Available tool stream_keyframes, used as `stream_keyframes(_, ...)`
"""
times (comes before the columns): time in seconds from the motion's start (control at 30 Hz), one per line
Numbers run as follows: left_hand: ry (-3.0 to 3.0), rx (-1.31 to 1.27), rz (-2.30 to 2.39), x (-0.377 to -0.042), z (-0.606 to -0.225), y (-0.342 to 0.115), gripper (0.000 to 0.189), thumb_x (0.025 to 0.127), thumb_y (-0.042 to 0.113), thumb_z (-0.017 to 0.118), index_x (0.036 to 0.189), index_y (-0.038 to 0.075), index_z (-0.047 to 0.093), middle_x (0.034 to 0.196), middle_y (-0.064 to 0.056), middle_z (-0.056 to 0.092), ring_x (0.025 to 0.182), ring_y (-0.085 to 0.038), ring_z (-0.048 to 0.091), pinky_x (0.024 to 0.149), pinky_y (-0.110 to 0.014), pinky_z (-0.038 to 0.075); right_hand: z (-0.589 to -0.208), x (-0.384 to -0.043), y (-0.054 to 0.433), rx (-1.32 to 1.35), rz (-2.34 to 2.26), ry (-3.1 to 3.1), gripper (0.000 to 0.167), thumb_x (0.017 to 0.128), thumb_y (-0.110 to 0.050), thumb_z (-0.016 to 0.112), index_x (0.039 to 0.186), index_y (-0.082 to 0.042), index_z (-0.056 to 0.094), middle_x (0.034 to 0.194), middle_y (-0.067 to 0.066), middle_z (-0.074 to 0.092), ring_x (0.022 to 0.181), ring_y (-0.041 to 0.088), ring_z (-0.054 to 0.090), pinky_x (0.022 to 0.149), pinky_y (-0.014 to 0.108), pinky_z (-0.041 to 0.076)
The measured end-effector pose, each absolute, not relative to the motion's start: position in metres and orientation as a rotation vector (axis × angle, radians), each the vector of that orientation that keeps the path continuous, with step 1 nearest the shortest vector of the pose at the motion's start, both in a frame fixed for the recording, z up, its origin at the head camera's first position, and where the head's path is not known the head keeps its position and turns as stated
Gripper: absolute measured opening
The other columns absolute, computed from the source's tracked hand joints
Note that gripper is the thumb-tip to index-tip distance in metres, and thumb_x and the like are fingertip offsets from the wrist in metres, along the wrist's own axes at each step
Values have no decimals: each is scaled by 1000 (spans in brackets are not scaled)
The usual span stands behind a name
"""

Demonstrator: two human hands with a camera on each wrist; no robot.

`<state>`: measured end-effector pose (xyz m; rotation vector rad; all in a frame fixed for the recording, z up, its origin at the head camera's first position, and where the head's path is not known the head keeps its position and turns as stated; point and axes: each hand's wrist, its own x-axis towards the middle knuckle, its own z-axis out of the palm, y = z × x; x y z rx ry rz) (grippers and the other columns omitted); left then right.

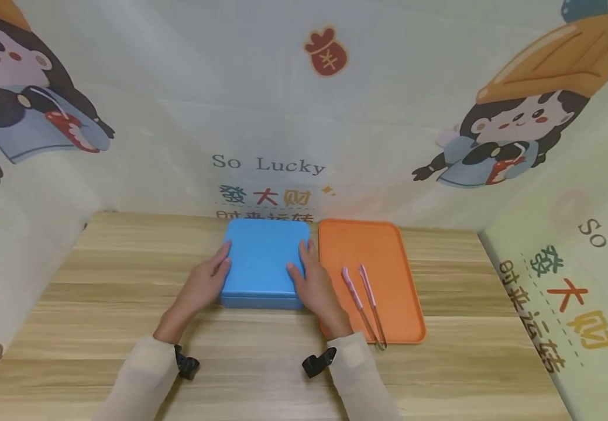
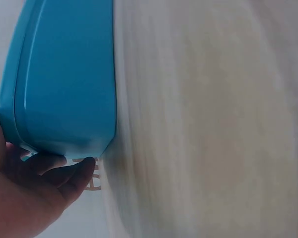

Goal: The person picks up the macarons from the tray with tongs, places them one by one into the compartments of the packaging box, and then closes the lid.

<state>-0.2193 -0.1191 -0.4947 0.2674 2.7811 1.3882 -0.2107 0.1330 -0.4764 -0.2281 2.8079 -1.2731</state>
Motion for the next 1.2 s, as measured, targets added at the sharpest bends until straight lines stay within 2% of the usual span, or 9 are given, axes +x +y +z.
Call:
stream_keyframes(0.17, 2845, 295, 1374, -219, -497, -117, 51, 108, 27, 37, 154, 5, 32, 156, -20, 33, 144, -34, 33, 118, -48, 28, -482, -209, 131, -284, -1209, 2873, 59, 106, -30, 47, 154, -1, 29, 165, 18, 14, 149, 33, 22, 120, 51, 24)
stream_keyframes(0.37, 2888, 291, 1312, -219, -497, -116, 50, 108, 23, 38, 153, 2, 32, 153, -28, 33, 141, -39, 33, 116, -51, 30, -487, -209, 131, -320, -1161, 2900, 60, 106, -32, 45, 155, -2, 27, 165, 17, 11, 150, 32, 20, 119, 50, 25)
stream_keyframes(0.8, 2869, 279, 1218, -216, -495, -114, 51, 108, 22, 38, 154, 0, 29, 155, -27, 31, 143, -40, 32, 116, -53, 29, -492, -204, 130, -272, -1143, 2898, 60, 107, -35, 43, 156, -6, 25, 167, 12, 9, 151, 31, 19, 119, 50, 25)
stream_keyframes(1.2, 2887, 203, 1230, -215, -494, -107, 51, 108, 24, 37, 155, 4, 30, 156, -26, 31, 143, -38, 32, 116, -50, 29, -493, -206, 132, -282, -1130, 2910, 60, 107, -34, 42, 157, -5, 24, 167, 13, 8, 150, 34, 22, 118, 52, 26)
